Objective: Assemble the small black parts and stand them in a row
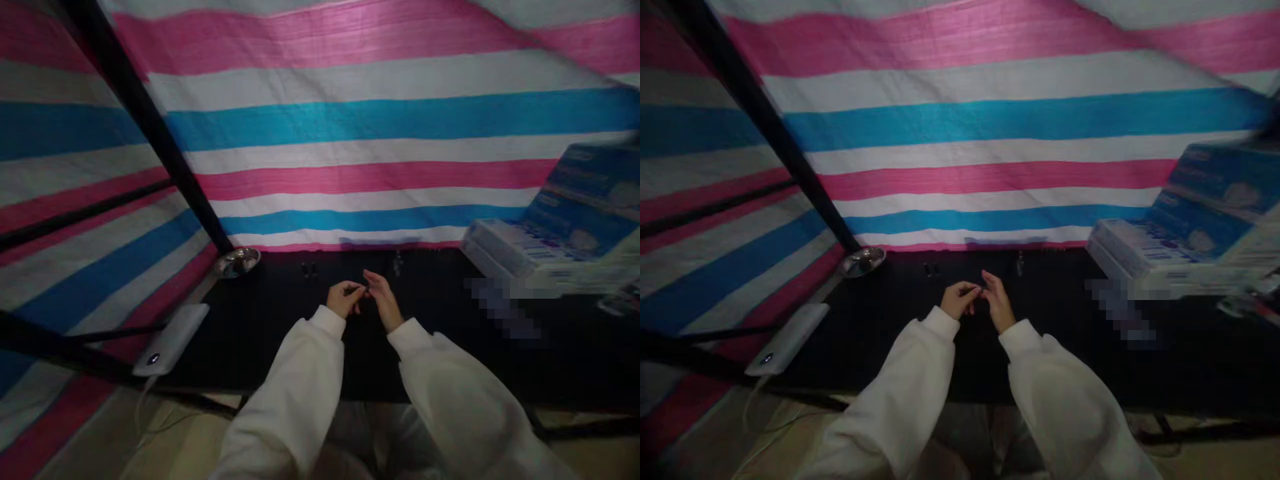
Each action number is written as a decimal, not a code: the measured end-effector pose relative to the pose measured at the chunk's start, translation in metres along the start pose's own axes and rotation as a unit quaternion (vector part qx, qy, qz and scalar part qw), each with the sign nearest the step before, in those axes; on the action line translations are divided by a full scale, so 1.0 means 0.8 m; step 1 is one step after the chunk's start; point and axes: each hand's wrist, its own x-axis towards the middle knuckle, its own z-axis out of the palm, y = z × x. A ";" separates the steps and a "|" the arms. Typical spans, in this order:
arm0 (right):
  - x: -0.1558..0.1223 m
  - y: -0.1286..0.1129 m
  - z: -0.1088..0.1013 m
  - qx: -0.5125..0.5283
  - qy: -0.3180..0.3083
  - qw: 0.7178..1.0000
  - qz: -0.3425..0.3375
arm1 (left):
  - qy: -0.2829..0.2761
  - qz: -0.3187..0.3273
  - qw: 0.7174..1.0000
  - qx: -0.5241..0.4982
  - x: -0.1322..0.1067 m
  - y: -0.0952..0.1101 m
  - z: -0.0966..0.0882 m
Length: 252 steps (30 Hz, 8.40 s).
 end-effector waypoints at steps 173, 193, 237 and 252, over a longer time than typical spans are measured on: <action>0.067 -0.005 -0.083 -0.569 0.181 0.800 0.064 | 0.118 0.088 0.981 0.130 0.041 0.003 0.001; 0.038 -0.017 -0.022 -0.390 -0.101 0.897 -0.184 | 0.132 0.042 0.986 -0.097 0.002 0.008 -0.033; 0.022 -0.007 0.011 -0.100 -0.058 0.993 -0.039 | 0.094 0.030 0.994 -0.039 -0.004 0.000 -0.023; 0.029 -0.002 0.001 -0.267 -0.133 0.950 -0.088 | 0.109 0.049 0.993 -0.011 -0.003 -0.001 -0.030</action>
